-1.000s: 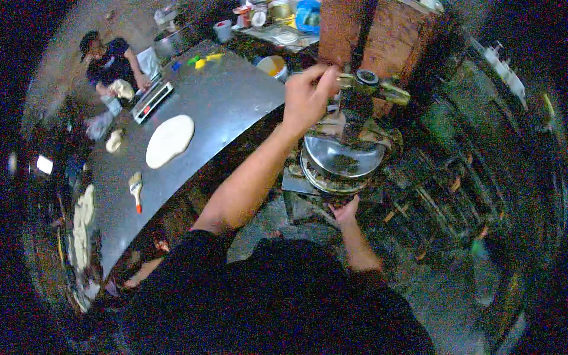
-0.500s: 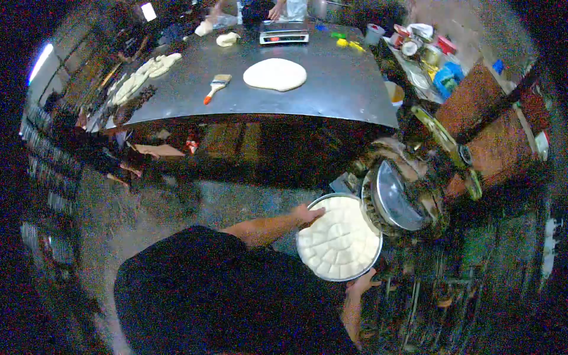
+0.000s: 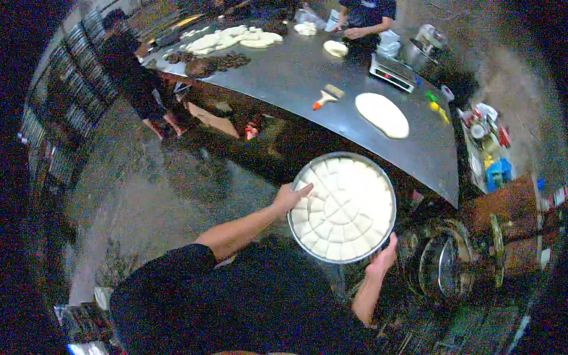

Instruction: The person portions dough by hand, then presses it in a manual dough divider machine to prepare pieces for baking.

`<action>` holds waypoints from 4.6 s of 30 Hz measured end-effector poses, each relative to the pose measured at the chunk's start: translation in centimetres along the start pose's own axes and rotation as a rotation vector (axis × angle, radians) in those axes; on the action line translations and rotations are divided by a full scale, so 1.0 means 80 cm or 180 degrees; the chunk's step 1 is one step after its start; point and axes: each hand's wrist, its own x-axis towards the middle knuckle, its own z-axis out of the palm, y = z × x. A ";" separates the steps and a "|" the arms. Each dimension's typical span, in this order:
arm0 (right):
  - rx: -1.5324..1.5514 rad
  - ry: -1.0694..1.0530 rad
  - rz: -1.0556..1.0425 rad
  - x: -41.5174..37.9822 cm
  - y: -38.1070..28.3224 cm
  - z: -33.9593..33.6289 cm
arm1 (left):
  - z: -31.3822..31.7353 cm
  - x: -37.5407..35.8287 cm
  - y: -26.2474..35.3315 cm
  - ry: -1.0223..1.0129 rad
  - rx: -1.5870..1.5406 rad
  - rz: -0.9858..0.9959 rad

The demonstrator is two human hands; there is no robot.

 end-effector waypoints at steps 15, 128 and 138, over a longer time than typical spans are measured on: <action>0.0106 -0.1324 -0.1310 0.006 -0.085 0.140 | -0.084 0.012 0.059 0.0588 -0.1278 0.0526; -0.1496 -0.3187 -0.2318 0.103 0.022 0.298 | 0.021 0.136 0.060 0.1522 0.2482 0.1475; -0.3987 -0.1655 -0.3453 0.259 -0.063 0.271 | 0.026 0.129 0.076 0.1723 0.2406 0.1273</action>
